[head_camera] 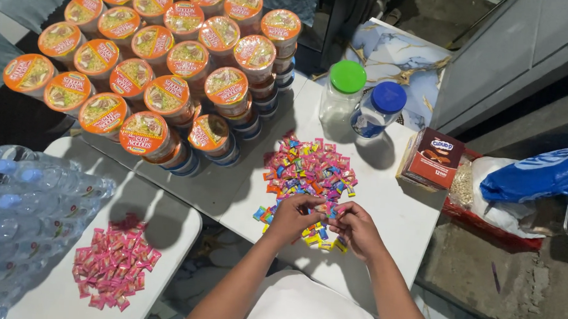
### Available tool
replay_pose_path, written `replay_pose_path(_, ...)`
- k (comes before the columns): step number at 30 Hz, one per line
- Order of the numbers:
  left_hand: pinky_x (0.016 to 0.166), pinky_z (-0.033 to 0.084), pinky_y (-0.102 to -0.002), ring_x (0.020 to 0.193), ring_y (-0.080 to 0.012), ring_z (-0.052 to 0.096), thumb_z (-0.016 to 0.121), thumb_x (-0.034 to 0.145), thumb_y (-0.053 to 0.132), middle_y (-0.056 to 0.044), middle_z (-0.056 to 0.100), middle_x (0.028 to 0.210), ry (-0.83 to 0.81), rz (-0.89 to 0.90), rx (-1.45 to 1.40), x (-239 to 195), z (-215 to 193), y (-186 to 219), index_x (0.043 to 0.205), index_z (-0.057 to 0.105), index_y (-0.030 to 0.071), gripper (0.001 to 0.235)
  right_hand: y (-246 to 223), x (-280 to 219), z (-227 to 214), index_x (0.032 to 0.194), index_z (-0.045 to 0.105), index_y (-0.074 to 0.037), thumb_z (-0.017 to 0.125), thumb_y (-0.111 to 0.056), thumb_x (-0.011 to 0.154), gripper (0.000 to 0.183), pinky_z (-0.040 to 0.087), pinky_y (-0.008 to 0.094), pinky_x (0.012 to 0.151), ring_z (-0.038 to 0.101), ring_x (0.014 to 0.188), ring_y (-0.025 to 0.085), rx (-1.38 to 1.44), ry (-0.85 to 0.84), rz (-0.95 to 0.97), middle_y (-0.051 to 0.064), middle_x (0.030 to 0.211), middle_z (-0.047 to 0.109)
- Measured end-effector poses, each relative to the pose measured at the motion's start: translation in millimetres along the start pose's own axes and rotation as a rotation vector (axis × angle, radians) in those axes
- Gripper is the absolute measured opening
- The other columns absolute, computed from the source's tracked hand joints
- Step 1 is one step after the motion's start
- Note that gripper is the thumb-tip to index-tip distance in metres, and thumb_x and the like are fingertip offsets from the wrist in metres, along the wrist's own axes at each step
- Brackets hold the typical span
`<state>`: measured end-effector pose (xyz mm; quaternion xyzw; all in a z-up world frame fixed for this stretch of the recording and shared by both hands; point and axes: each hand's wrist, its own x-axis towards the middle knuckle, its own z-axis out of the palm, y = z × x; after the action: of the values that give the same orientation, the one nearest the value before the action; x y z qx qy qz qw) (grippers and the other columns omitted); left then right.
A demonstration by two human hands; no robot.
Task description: Organizing and sorting various small candy packets on a table among other grocery items.
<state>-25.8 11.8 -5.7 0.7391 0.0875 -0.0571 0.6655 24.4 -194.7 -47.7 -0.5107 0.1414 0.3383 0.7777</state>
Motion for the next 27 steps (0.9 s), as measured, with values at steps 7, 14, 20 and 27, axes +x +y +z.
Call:
replay_pose_path(7, 0.083, 0.051, -0.033, 0.093, -0.0214, 0.062, 0.078, 0.091, 0.021, -0.013, 0.063, 0.101, 0.165, 0.371, 0.177, -3, 0, -7, 0.112, 0.08, 0.006, 0.026, 22, 12, -29, 0.104, 0.058, -0.009, 0.067, -0.003, 0.094, 0.015, 0.05, 0.028, 0.071, 0.065, 0.089, 0.012, -0.104, -0.048, -0.068, 0.002, 0.095, 0.066)
replay_pose_path(14, 0.081, 0.055, -0.032, 0.091, -0.0168, 0.069, 0.065, 0.099, 0.022, -0.008, 0.074, 0.098, -0.004, 0.133, 0.036, 3, 6, -14, 0.113, 0.071, 0.003, 0.024, 2, -16, -2, 0.116, 0.061, -0.008, 0.075, -0.006, 0.084, 0.034, 0.059, 0.029, 0.078, 0.069, 0.089, 0.015, -0.104, -0.006, -0.066, 0.005, 0.099, 0.067)
replay_pose_path(20, 0.082, 0.059, -0.029, 0.092, -0.0141, 0.072, 0.07, 0.095, 0.011, -0.01, 0.076, 0.099, -0.038, -0.108, -0.422, 11, 14, -37, 0.118, 0.061, -0.003, 0.029, 9, -16, -10, 0.12, 0.061, 0.005, 0.077, -0.002, 0.084, 0.04, 0.062, 0.034, 0.089, 0.07, 0.094, 0.017, -0.127, -0.069, -0.159, 0.01, 0.107, 0.065)
replay_pose_path(27, 0.086, 0.057, -0.026, 0.096, -0.0109, 0.072, 0.072, 0.089, 0.008, -0.012, 0.078, 0.102, -0.076, -0.197, -0.494, -3, 9, -3, 0.128, 0.062, 0.008, 0.041, 3, -25, -1, 0.112, 0.068, 0.003, 0.081, -0.004, 0.08, 0.035, 0.061, 0.03, 0.073, 0.071, 0.081, 0.016, -0.294, 0.025, -0.205, 0.009, 0.096, 0.071)
